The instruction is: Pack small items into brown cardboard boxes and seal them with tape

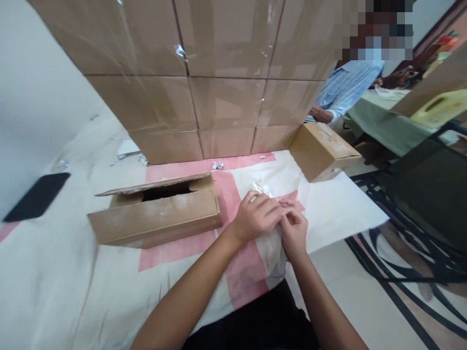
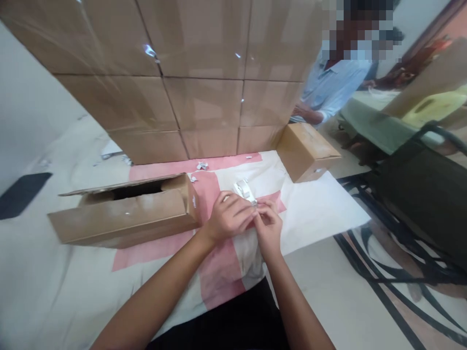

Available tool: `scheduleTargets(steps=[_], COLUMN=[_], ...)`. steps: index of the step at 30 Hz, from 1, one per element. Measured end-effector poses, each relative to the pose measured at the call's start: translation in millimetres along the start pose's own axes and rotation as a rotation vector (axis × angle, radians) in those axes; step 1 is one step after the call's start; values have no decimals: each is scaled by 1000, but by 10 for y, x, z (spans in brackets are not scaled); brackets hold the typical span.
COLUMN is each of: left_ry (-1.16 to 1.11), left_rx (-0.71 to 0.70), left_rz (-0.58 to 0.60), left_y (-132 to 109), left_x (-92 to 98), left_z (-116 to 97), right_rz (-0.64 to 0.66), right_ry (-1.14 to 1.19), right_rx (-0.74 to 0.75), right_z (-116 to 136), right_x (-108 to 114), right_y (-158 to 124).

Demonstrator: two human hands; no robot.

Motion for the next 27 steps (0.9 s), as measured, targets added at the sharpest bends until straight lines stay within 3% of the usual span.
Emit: scheduleTargets(steps=[2,4,5,9,12,15,17,20,23,27], left_ry=[28,-6,-15,-44,-55,-134,-200,-213,-161,-83], left_rx=[-70,29,120,515,739,842,858,852,833,806], left_rz=[-80,-138,-112,-21,5,232,413,588,681,697], left_y=[103,155,153,-20,-133,-106,-53,6,5,-22], left_x=[358,788,986,1687,2024,2067,1988,1831,1694,1644], left_z=[-155,-202,-180,178,580,890,1011,1116,1157,1166], right_rz=[-35,-7,48,436,662,739,744,752,752,731], right_ry=[16,22,15,-25,17,95,140,173,181,201], right_rx=[14,48,89,341,430,407,357,314,309,246], right_z=[34,149,250,781,987,954,879,818,825,812], right_x=[-2,-92,-191,-893,-1420,-1689,-1729,-1710,-1696,-1699], right_y=[8,45,78,245,337,335,293,239,234,257])
Point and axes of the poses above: each hand's wrist, its own y-axis towards the middle knuckle, its own x-axis out of the back of the hand, z = x × y, the point moved 5 cm from there along y, towards the middle knuckle, and after that the axes turned 2 degrees about x, right-handed, at the moved point
